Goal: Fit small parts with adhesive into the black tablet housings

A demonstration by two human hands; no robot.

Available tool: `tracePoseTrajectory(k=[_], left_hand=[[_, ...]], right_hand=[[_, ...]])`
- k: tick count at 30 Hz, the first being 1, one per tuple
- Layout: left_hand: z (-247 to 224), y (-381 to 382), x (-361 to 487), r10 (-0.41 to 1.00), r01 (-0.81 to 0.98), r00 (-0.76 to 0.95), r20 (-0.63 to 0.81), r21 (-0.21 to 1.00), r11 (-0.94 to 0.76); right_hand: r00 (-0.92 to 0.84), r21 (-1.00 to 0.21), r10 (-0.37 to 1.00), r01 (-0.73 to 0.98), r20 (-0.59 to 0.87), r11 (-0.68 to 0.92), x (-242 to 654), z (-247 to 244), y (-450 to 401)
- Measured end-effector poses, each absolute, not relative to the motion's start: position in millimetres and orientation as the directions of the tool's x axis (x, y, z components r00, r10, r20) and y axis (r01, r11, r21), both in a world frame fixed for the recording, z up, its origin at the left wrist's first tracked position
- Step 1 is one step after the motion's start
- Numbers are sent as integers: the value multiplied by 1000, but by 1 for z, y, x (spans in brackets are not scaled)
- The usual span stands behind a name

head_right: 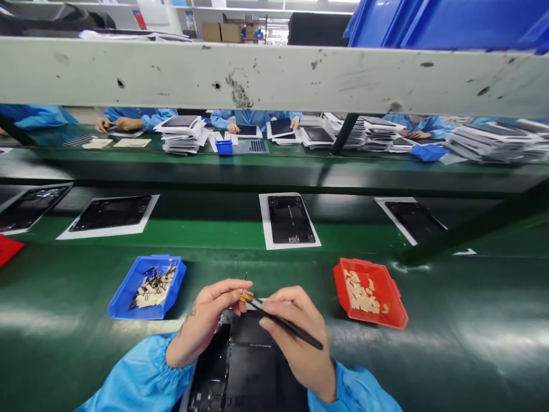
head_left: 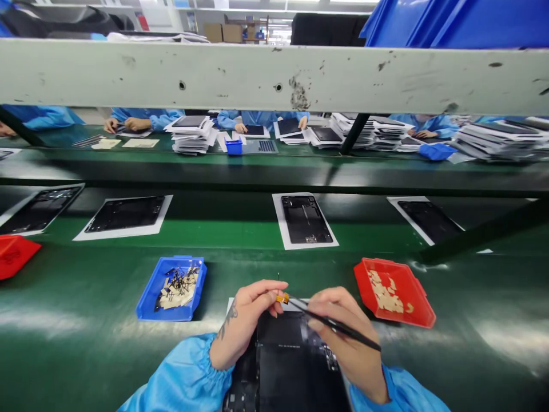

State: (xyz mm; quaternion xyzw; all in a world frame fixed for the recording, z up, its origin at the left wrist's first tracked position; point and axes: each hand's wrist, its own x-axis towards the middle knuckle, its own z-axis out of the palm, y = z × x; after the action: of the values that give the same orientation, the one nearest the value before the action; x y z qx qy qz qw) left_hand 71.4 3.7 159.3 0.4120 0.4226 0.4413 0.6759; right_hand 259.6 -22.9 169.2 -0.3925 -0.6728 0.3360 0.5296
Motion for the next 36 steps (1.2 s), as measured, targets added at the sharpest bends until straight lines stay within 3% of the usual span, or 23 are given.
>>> tracePoseTrajectory(k=[2,7,12,18,31,34,36], left_hand=[[160,2,70,946,-272,256,-199,924,268],[161,-2,67,951,-304,256,-174,919,250],[163,-3,67,949,-333,263,-171,907,256],[162,-2,68,946,-344,281,-161,904,256],[162,0,68,908,-409,355,-222,837,364],[161,-6,69,840,-455,509,-190,768,450],[158,-13,66,742,-460,663,-95,731,504]], right_hand=[[-255,-740,793,286,554,609,262,173,-23],[-462,-527,604,298,650,796,262,175,-21],[-486,-348,489,355,724,868,257,173,-17],[-560,-263,438,368,703,892,261,168,-13],[-535,-372,498,332,683,867,265,174,-15],[-391,-493,623,387,678,780,270,175,-27],[-228,-659,748,364,623,659,274,175,-38]])
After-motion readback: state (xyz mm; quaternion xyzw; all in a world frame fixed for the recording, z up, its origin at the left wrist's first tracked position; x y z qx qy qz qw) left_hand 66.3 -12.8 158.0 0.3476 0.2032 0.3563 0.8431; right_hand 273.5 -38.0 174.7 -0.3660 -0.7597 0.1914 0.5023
